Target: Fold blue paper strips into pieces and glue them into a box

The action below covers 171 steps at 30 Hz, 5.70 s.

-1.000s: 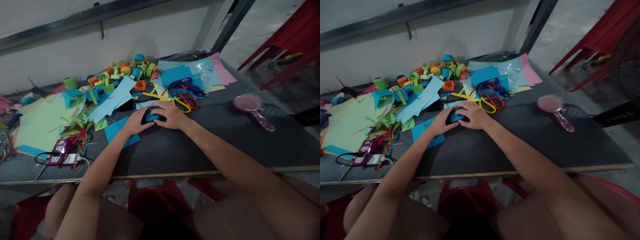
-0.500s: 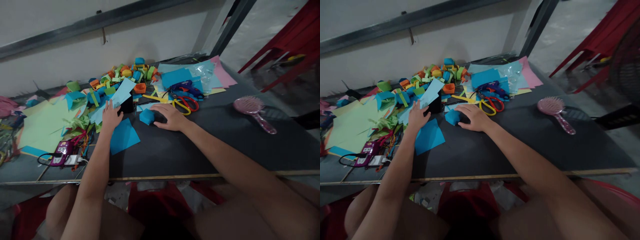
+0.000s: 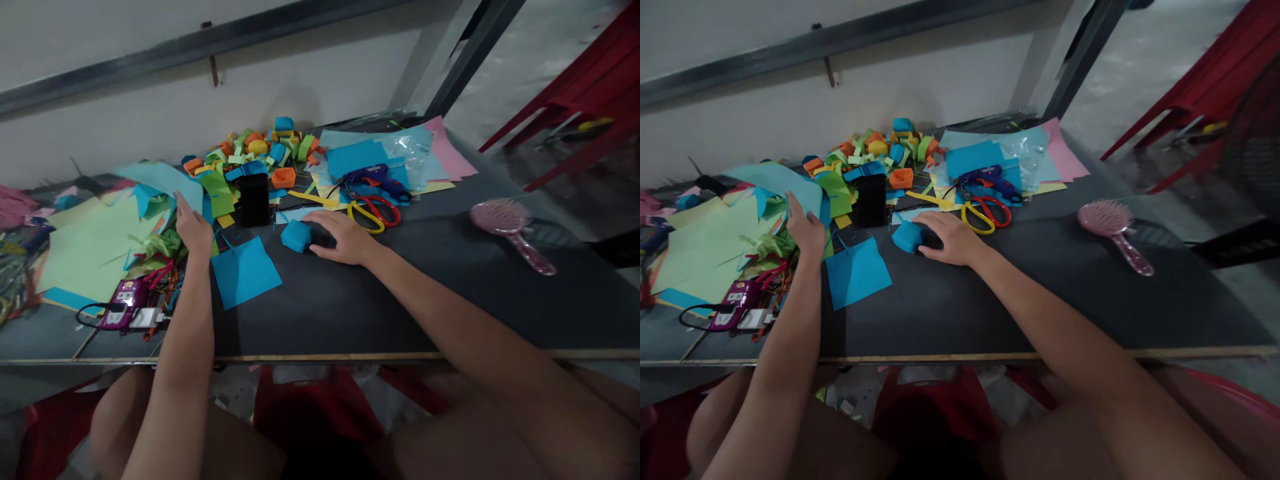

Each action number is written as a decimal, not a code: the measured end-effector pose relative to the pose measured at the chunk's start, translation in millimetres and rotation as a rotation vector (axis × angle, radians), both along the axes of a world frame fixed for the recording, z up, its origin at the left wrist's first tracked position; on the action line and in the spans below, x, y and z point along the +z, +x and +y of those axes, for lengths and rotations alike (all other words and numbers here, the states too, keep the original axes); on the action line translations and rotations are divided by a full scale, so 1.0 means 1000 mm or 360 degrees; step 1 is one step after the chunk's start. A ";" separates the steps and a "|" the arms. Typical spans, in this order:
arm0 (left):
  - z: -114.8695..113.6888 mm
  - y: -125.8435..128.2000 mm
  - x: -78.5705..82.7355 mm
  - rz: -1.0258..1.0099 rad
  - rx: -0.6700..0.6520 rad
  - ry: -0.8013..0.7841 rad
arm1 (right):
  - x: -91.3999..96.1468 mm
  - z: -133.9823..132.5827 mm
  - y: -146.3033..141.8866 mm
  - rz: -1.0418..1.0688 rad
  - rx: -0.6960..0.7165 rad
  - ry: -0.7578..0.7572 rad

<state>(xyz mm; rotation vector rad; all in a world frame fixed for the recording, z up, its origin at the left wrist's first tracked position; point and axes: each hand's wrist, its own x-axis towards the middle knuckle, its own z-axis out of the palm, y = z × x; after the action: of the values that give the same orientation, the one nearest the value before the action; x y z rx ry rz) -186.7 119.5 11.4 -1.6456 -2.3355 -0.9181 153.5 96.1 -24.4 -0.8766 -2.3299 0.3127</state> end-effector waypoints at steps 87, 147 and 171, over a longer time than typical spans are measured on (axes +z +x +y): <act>0.015 -0.049 -0.014 0.0077 0.0288 -0.0035 | -0.004 0.001 -0.004 -0.0004 0.0090 -0.0092; 0.019 0.038 -0.012 0.0521 -0.0803 -0.0376 | 0.002 0.005 -0.001 -0.0070 0.0084 -0.0065; 0.010 0.023 0.000 0.0414 -0.0284 -0.0013 | -0.002 0.032 0.026 -0.0212 -0.1108 -0.0255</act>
<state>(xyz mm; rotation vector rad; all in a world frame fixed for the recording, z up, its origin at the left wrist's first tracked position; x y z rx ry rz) -164.0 129.2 11.0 -1.8747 -2.0514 -0.6748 179.7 127.9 -26.7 -1.7528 -1.9710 0.1427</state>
